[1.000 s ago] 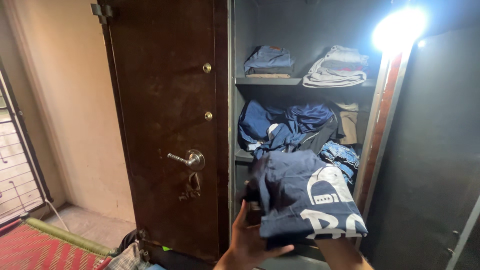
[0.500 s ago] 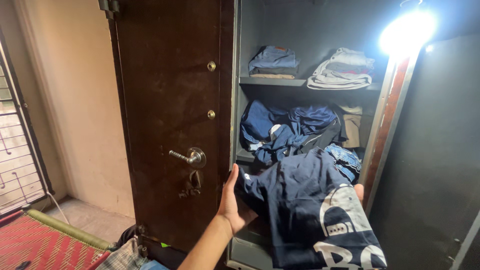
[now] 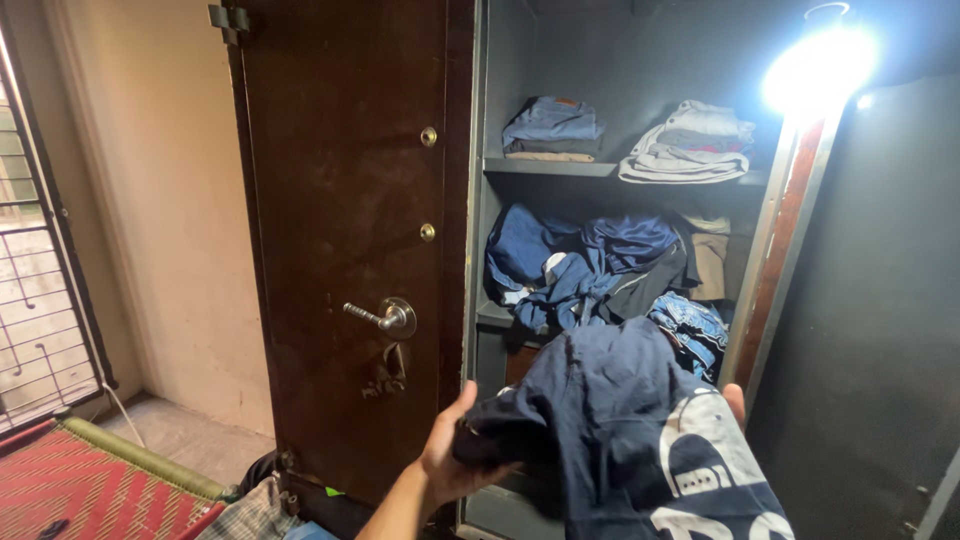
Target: The person sorts clothes by picking up items from a pile, shaking them out to identify them, and placing them onto a shelf in a metal closet.
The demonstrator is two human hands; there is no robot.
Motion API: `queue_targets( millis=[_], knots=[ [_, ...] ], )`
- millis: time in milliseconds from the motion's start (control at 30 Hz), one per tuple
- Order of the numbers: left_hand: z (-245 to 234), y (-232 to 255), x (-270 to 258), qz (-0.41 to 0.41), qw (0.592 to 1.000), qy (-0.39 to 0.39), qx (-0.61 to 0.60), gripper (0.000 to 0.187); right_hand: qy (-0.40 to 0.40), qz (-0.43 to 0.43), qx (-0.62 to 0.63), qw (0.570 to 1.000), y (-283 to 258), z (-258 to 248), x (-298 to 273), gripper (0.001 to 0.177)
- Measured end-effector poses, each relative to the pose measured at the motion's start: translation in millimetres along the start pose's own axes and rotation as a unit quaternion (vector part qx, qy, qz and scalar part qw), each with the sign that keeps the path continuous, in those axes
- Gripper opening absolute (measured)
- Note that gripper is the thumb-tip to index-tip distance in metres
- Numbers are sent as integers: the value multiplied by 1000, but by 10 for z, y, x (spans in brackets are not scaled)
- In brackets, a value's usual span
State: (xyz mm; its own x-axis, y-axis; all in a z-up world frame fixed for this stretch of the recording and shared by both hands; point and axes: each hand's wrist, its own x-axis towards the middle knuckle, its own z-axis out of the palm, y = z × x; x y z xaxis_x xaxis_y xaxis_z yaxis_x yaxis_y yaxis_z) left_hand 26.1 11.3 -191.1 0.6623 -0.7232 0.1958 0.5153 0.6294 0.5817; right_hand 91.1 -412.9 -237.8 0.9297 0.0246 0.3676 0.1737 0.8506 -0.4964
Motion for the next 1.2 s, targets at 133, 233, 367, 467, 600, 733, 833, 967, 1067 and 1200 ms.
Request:
queue_targets(
  millis=[133, 233, 367, 467, 600, 733, 833, 967, 1067, 1200],
  knots=[
    [8, 140, 80, -74, 978, 59, 188, 70, -3, 0, 2, 1000, -26, -64, -36, 41],
    [-82, 285, 207, -65, 939, 96, 324, 52, -6, 0, 7, 1000, -1, -102, -43, 41],
    [-119, 520, 318, -17, 861, 170, 479, 46, -12, -2, 12, 1000, -9, -308, -18, 41],
    [-48, 659, 270, -6, 894, 197, 403, 44, -25, -1, 16, 1000, 16, -511, 10, 41],
    [-24, 448, 219, 62, 926, 153, 339, 62, -125, 58, 49, 989, 2, -582, 76, 41],
    [-3, -149, 18, -17, 973, 150, 176, 52, -174, 94, 94, 976, 53, -244, -55, 43],
    [75, -191, -72, -74, 984, 117, 113, 47, -102, 41, 60, 992, 14, -101, -162, 42],
    [75, 16, -201, -67, 985, 40, 151, 44, -70, 23, 42, 996, 49, -153, -255, 42],
    [-167, 104, -164, -2, 960, 3, 281, 52, -56, 12, 33, 998, 40, -200, -268, 41],
    [-623, 267, 54, -84, 919, 61, 381, 33, -42, 9, 26, 999, 40, -221, -323, 40]
  ],
)
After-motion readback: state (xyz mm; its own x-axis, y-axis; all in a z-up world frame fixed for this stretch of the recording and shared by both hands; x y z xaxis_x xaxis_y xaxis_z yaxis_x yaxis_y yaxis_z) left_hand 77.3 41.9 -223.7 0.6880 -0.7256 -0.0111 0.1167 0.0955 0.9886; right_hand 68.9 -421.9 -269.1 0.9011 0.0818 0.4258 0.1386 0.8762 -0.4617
